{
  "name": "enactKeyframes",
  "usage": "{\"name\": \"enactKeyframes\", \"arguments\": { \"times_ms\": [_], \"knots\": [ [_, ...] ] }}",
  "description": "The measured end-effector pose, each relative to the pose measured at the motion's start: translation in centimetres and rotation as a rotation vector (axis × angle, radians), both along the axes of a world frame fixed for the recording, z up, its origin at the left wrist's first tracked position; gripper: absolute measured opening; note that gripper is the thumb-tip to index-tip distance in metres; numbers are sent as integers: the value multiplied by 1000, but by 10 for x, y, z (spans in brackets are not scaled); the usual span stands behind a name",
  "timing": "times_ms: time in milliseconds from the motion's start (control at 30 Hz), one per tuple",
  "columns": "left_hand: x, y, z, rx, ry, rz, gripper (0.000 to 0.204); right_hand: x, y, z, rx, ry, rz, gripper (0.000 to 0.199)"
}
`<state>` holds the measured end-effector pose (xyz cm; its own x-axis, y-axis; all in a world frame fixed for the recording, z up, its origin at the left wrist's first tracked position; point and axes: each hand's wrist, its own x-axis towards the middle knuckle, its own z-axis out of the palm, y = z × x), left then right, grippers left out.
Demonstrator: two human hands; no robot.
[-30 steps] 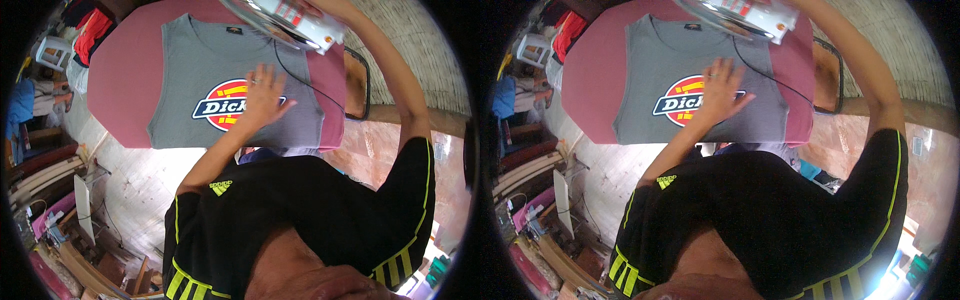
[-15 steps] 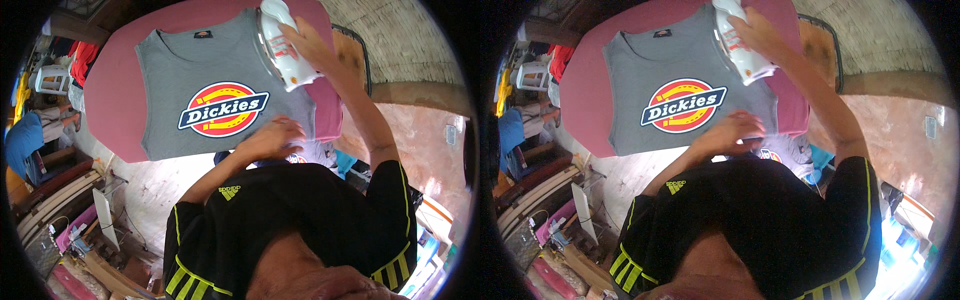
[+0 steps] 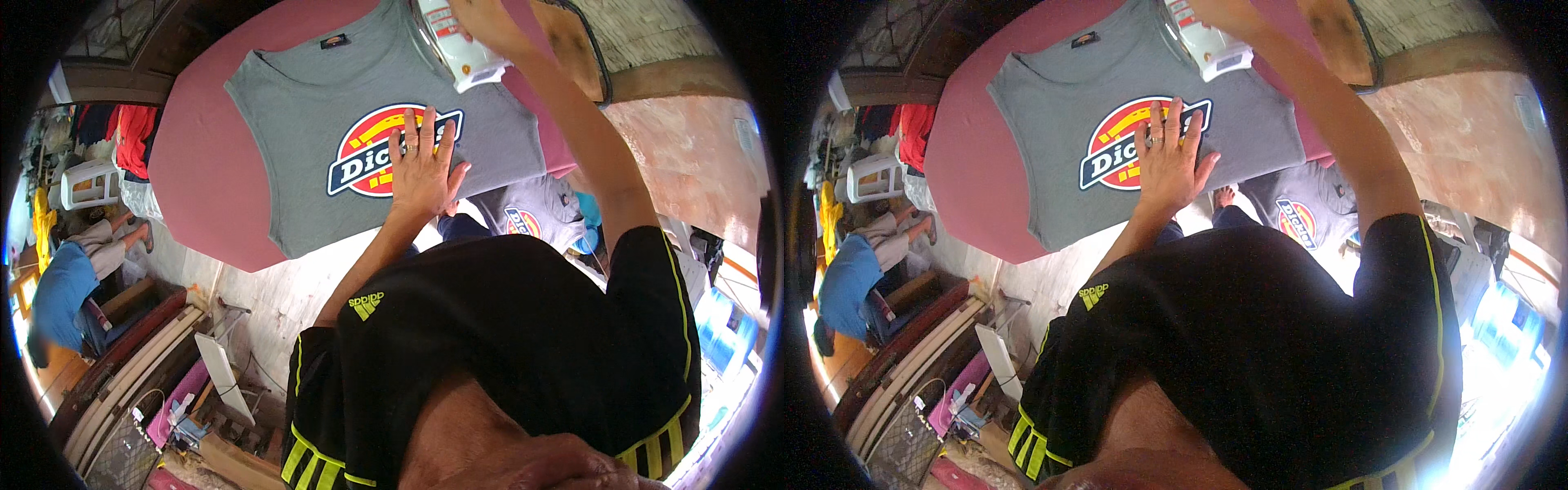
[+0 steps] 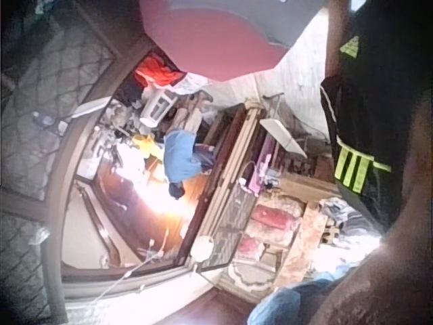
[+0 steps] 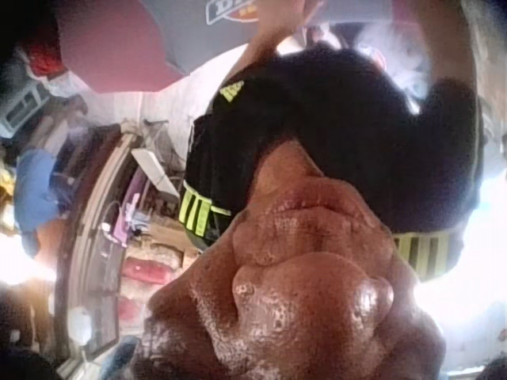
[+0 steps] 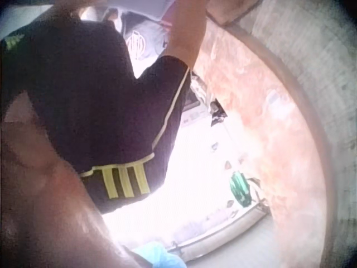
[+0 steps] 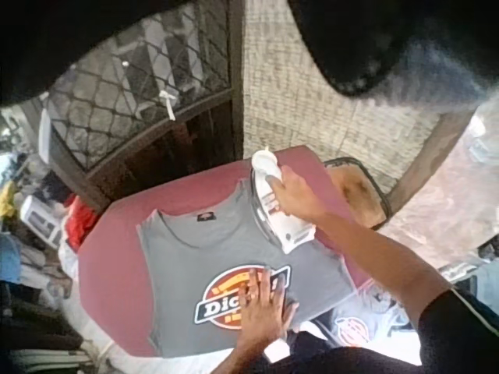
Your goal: The person irons a grey Dickies t-shirt on a pink ironing board using a white steam iron. They smooth the fabric with their hands, iron the front and back, and then fold the shirt before placing it on a stack of other clothes.
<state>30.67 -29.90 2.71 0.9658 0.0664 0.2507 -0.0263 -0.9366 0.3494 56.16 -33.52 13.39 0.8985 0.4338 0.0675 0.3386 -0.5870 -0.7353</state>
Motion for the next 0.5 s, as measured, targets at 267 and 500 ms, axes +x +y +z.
{"name": "enactKeyframes", "arguments": {
  "times_ms": [267, 500],
  "knots": [
    [-1, 5, -3, -39, -13, -36, 71, 23, -12, 12, 110, 165, 195, 29],
    [1, 4, -5, -63, 26, -42, 72, 33, 41, 19, -83, -7, 338, 39]
  ]
}}
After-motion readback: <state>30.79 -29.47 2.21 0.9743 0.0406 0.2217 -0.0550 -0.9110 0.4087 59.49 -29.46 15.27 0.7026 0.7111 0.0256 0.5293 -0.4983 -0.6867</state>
